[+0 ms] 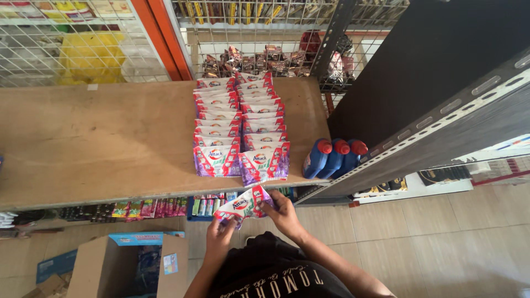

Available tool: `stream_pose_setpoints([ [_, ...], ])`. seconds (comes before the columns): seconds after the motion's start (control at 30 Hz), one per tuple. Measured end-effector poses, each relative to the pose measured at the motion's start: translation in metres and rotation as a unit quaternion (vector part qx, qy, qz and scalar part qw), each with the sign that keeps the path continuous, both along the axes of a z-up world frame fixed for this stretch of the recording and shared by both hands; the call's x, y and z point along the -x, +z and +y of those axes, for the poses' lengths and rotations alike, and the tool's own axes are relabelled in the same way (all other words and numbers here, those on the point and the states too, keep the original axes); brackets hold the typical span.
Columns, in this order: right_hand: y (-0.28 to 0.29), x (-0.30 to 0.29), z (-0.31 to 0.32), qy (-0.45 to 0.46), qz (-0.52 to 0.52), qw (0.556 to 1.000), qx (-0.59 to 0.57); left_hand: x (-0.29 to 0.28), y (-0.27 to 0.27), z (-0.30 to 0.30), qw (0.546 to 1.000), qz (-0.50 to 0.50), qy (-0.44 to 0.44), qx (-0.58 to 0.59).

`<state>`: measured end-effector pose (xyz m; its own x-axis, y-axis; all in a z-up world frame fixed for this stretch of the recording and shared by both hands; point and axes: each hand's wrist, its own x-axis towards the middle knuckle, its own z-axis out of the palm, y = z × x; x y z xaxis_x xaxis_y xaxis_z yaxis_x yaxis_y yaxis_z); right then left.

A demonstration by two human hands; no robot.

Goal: The person takes small packets of laundry detergent from a cardboard box on the floor and arranges them in neat rows on a wooden shelf. The person handles the packets one by one, placing them in an organized manner next to other products.

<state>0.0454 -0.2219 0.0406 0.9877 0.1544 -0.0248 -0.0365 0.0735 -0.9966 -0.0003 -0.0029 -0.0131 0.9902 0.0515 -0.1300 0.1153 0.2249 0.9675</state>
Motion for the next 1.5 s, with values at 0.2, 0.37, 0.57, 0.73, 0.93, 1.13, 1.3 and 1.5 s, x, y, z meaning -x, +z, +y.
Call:
stream_pose_setpoints([
  [0.2, -0.004, -0.004, 0.001, 0.012, 0.024, 0.999, -0.029, -0.002, 0.009, 0.000, 0.999, 0.000, 0.020, -0.037],
  [0.37, -0.002, -0.001, 0.001, 0.019, 0.032, 0.999, -0.029, 0.000, 0.009, 0.001, 0.998, 0.001, 0.028, -0.051],
  [0.57, 0.001, 0.000, 0.003, 0.021, 0.041, 0.998, -0.045, 0.002, 0.014, 0.003, 0.995, -0.013, 0.045, -0.089],
  [0.73, -0.006, -0.003, 0.003, 0.017, 0.040, 0.998, -0.042, 0.000, 0.015, 0.004, 0.995, -0.042, 0.048, -0.070],
  [0.93, -0.014, -0.005, 0.000, -0.002, 0.026, 0.999, -0.033, -0.002, 0.015, 0.004, 0.993, -0.064, 0.041, -0.086],
  [1.13, -0.010, -0.003, 0.000, 0.008, 0.046, 0.997, -0.059, 0.002, 0.024, 0.003, 0.993, -0.052, 0.045, -0.099],
  [1.3, -0.001, -0.002, 0.000, 0.008, 0.060, 0.997, -0.042, 0.001, 0.029, 0.002, 0.993, -0.047, 0.041, -0.103],
  [1.5, 0.000, 0.001, -0.002, 0.002, 0.047, 0.997, -0.062, 0.001, 0.038, -0.001, 0.995, -0.051, 0.020, -0.082],
])
